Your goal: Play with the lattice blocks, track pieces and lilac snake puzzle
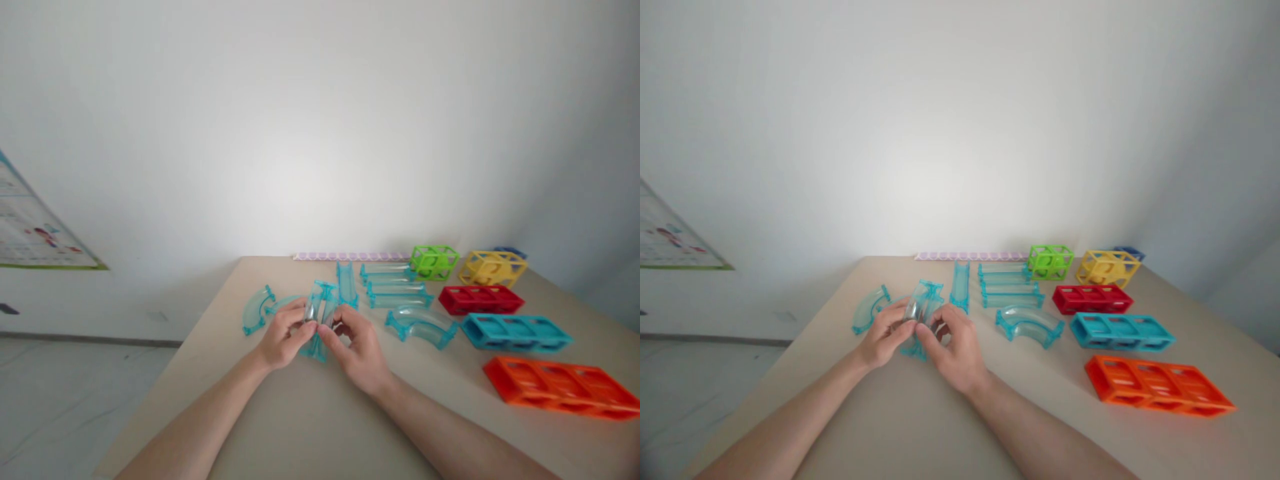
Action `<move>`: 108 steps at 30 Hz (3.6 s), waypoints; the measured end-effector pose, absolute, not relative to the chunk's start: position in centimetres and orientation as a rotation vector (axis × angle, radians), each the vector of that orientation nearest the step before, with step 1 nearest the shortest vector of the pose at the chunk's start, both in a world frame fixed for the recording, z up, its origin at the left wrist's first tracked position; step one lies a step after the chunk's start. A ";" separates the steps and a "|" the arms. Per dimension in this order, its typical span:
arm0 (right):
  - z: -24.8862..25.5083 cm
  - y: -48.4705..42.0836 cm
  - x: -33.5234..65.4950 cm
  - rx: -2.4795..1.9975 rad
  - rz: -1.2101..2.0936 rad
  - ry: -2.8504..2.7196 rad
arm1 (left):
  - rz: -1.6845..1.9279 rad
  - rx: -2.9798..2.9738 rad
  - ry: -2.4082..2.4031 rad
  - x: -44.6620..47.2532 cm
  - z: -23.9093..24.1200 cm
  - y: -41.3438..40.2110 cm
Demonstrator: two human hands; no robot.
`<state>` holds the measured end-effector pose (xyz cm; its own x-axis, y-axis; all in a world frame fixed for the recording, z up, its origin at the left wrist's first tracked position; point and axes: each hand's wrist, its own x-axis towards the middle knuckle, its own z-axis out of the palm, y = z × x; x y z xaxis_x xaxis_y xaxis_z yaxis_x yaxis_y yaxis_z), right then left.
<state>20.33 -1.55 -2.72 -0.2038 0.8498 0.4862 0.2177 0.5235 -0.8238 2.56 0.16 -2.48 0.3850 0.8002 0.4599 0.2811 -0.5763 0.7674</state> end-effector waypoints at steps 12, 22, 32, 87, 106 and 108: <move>-1.9 -2.3 20.8 -0.936 0.412 -1.921 | 1.247 1.586 0.852 2.7 -2.5 0.3; -0.8 -3.3 21.1 -1.398 0.074 -2.352 | 0.831 2.259 1.051 2.6 -3.2 0.8; -0.8 -5.2 20.7 -1.644 0.035 -2.468 | 0.613 2.434 0.889 3.1 -3.6 0.3; -2.3 -2.7 17.9 -1.595 0.299 -2.313 | 1.227 1.065 1.285 0.1 -3.1 3.5; -4.7 -1.4 17.2 -0.980 1.358 -1.051 | 1.120 0.690 0.762 3.6 -3.0 1.6; -4.4 -1.6 17.1 -0.918 1.393 -1.047 | 1.034 0.751 0.689 4.4 -2.8 0.9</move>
